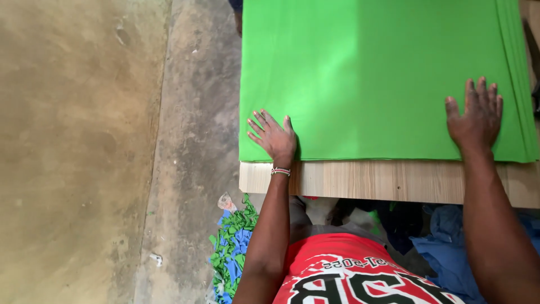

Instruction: Smoothing, folding, and cutting green fabric on a wooden table using scissors

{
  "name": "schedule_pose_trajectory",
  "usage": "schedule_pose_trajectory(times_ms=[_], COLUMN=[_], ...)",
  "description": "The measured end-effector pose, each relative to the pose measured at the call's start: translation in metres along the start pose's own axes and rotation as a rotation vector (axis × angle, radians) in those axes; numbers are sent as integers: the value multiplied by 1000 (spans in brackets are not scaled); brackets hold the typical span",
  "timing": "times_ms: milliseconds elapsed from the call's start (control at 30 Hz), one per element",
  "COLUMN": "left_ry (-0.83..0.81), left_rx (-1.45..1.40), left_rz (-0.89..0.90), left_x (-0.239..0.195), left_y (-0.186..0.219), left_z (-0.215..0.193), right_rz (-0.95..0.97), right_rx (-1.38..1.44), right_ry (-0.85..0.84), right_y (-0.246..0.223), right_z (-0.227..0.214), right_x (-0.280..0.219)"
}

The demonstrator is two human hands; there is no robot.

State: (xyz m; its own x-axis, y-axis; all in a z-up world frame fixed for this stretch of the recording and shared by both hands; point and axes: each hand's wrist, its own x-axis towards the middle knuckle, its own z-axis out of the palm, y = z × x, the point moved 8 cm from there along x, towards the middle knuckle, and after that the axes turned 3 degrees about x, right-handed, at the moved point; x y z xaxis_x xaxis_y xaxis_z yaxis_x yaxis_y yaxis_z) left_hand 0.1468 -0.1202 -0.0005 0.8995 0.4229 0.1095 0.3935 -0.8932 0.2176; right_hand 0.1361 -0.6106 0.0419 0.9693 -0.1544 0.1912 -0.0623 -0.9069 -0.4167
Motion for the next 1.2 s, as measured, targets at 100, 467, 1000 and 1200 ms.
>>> schedule_pose_trajectory(times_ms=[100,467,1000,1200], left_ry=[-100,-79,-188,-180], left_rx=[-84,31,17,88], left_rz=[-136,383,317,303], left_x=[22,93,90,86], left_y=[2,36,39,37], left_z=[12,35,-13,-12], right_rz=[12,-22,105,77], right_rx=[11,-87,-157,-109], right_ry=[-13,89,113,250], right_y=[4,36,18,0], right_z=[1,21,18,22], right_x=[2,6,14,39])
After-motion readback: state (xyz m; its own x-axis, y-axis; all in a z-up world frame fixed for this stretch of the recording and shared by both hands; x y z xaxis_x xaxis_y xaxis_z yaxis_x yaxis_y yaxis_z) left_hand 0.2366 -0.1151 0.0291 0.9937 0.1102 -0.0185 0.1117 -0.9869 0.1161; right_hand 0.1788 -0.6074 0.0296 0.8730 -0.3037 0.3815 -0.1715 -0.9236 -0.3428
